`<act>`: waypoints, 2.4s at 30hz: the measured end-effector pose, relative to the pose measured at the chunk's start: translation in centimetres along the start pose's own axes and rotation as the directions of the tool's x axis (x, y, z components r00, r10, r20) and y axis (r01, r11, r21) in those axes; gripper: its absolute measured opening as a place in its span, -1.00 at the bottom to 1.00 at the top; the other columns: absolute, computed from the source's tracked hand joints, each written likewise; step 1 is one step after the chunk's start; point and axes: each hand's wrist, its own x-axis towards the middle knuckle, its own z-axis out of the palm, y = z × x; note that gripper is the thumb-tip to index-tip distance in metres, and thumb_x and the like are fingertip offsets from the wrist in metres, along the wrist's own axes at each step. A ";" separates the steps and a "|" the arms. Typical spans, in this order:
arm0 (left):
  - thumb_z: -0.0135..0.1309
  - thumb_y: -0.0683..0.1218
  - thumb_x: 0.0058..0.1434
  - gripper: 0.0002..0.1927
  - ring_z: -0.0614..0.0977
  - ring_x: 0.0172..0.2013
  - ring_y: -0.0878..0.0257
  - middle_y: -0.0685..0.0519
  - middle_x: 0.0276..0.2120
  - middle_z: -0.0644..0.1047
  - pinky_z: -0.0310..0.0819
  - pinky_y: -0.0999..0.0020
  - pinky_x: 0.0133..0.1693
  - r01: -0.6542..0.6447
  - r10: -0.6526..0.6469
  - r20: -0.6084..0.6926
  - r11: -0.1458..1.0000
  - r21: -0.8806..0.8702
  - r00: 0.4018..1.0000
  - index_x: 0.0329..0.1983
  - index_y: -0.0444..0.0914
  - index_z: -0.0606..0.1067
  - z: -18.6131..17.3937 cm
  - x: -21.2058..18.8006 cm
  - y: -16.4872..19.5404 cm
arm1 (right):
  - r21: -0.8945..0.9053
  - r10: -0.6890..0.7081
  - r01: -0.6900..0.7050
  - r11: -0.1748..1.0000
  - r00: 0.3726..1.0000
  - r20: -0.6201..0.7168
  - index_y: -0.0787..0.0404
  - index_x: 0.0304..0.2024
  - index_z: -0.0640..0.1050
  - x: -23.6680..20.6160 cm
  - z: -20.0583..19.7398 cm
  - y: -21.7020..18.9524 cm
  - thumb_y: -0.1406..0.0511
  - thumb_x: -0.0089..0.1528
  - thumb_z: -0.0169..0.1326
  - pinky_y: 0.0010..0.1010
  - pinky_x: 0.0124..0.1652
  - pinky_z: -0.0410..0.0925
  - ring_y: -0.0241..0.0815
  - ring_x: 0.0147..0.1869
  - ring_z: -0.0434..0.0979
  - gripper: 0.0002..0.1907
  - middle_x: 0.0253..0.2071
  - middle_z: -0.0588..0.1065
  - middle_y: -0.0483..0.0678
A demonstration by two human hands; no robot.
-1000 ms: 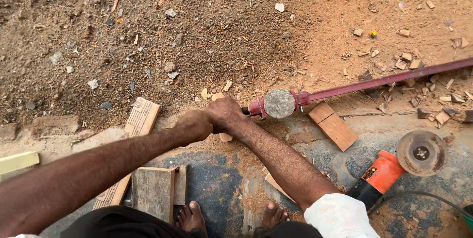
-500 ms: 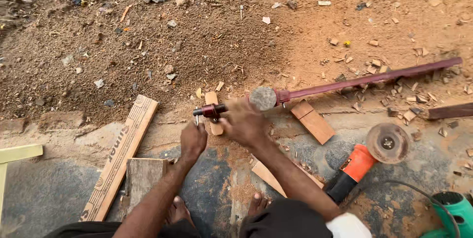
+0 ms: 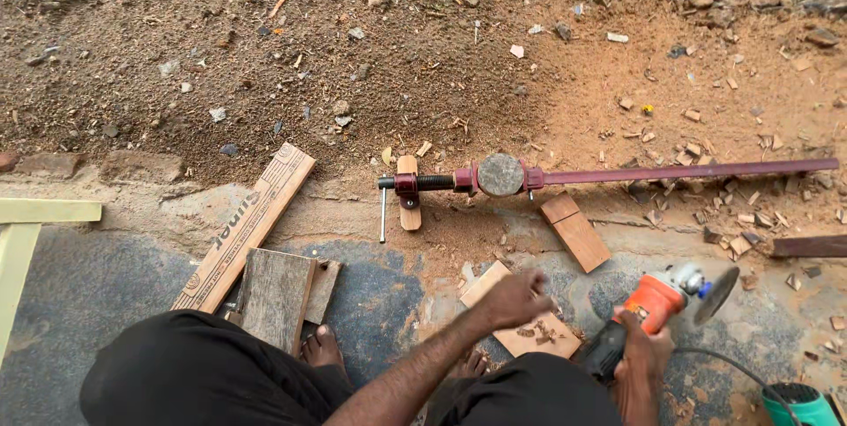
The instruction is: The person secures a small round wooden piece in a bench vise and uses an angle grinder with a sanding disc to smooth its surface. They repeatedly clamp, grind, and inspect the wood, rotating it to work on different sides.
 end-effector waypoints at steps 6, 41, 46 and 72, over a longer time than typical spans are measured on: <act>0.33 0.32 -0.04 0.05 0.64 0.03 -0.15 -0.45 0.03 0.60 0.53 0.05 0.04 -0.059 0.289 0.437 0.882 -0.468 0.852 0.24 -0.59 0.40 8.2 -1.5 1.8 | 0.713 -0.289 -0.292 0.637 0.767 0.572 0.40 0.22 0.38 -8.5 0.1 -7.9 0.25 -0.01 0.38 -0.07 -0.06 0.56 0.05 -0.07 0.63 -0.20 -0.07 0.54 0.17; -0.26 0.16 0.51 -0.52 0.49 -0.55 0.30 0.03 -0.47 0.48 0.41 0.34 -0.63 0.537 -0.273 -0.562 0.753 0.380 0.781 -0.14 -0.28 0.53 -25.8 2.0 -8.6 | -0.559 -0.062 0.527 0.640 0.761 0.646 0.26 0.10 0.46 -7.9 16.0 -17.0 0.23 -0.12 0.38 -0.20 -0.08 0.47 -0.06 -0.08 0.59 -0.26 -0.10 0.54 0.05; -0.37 0.20 0.56 -0.44 0.48 -0.56 0.25 0.07 -0.49 0.48 0.42 0.25 -0.61 0.475 -0.256 -0.669 0.864 0.165 0.698 -0.25 -0.24 0.51 -23.9 2.0 -10.3 | -0.577 -0.017 0.498 0.648 0.766 0.642 0.25 0.12 0.45 -8.2 15.6 -18.5 0.23 -0.13 0.33 -0.19 -0.05 0.47 -0.05 -0.07 0.60 -0.25 -0.10 0.57 0.08; -0.43 0.26 0.52 -0.40 0.51 -0.53 0.23 0.06 -0.53 0.46 0.50 0.15 -0.47 0.552 -0.341 -0.655 0.822 0.140 0.674 -0.25 -0.22 0.48 -24.2 2.0 -10.3 | -0.697 0.093 0.385 0.605 0.835 0.542 0.28 0.06 0.49 -7.1 14.5 -18.2 0.19 -0.08 0.35 -0.08 -0.05 0.53 0.06 -0.07 0.67 -0.32 -0.11 0.61 0.14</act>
